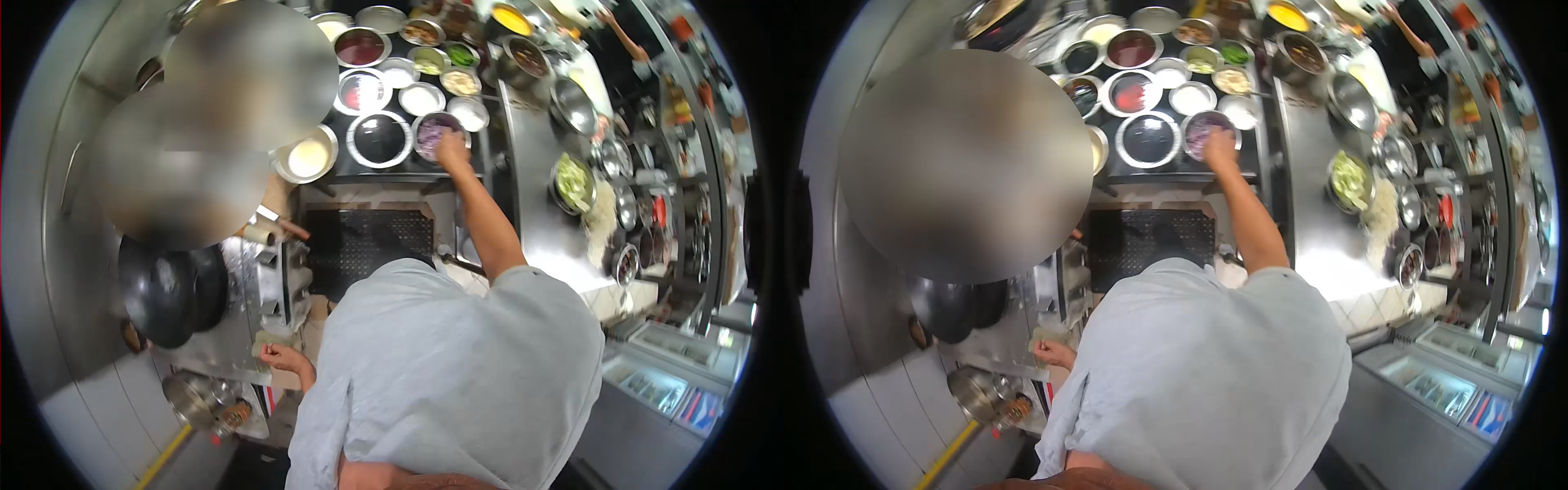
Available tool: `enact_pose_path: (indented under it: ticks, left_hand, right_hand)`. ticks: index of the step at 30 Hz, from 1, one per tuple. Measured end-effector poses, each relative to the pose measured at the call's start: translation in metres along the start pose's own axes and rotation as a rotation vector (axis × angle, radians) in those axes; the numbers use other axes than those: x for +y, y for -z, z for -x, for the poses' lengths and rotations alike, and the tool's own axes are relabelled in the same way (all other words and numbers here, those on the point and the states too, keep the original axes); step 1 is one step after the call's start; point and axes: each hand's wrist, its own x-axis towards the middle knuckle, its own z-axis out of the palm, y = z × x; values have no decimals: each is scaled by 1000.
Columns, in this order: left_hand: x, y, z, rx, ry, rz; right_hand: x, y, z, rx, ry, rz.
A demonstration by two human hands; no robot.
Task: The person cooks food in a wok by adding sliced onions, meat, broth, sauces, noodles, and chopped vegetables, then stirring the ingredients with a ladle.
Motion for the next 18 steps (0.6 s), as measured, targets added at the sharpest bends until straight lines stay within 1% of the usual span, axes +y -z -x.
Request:
enact_pose_path:
  ticks: [2,3,4,6,8,9,10,12,13,14,15,17,18]
  left_hand:
    - [18,-21,10,-75,-56,-2]
    - [27,-29,15,-105,-54,-3]
    - [34,-35,21,-127,-48,-7]
    - [43,-49,30,-176,-63,-21]
    - [44,-62,39,-237,-98,61]
    - [45,-68,43,-242,-101,63]
    - [48,-72,47,-244,-122,93]
    - [55,-77,54,-255,-146,118]
    - [64,-74,58,-292,-109,107]
    - [72,-71,63,-325,-69,95]
    - [70,-74,65,-320,-64,91]
    - [66,-77,66,-366,-85,136]
    - [65,-76,66,-332,-72,132]
  right_hand:
    - [6,-17,-19,-149,138,258]
    - [0,-15,-13,-152,141,306]
    - [-3,-20,-14,-125,120,193]
    - [-9,-18,-15,-116,87,109]
    - [-2,-32,-22,-81,70,-13]
    - [5,-40,-25,-16,128,-53]
    - [7,-32,-22,-14,122,-52]
    - [11,-15,-16,49,251,-89]
    - [16,-18,-21,92,278,-161]
    - [20,-15,-22,86,276,-158]
    - [22,-12,-23,88,299,-220]
    - [27,-8,-33,120,399,-357]
    - [28,-9,-39,89,345,-402]
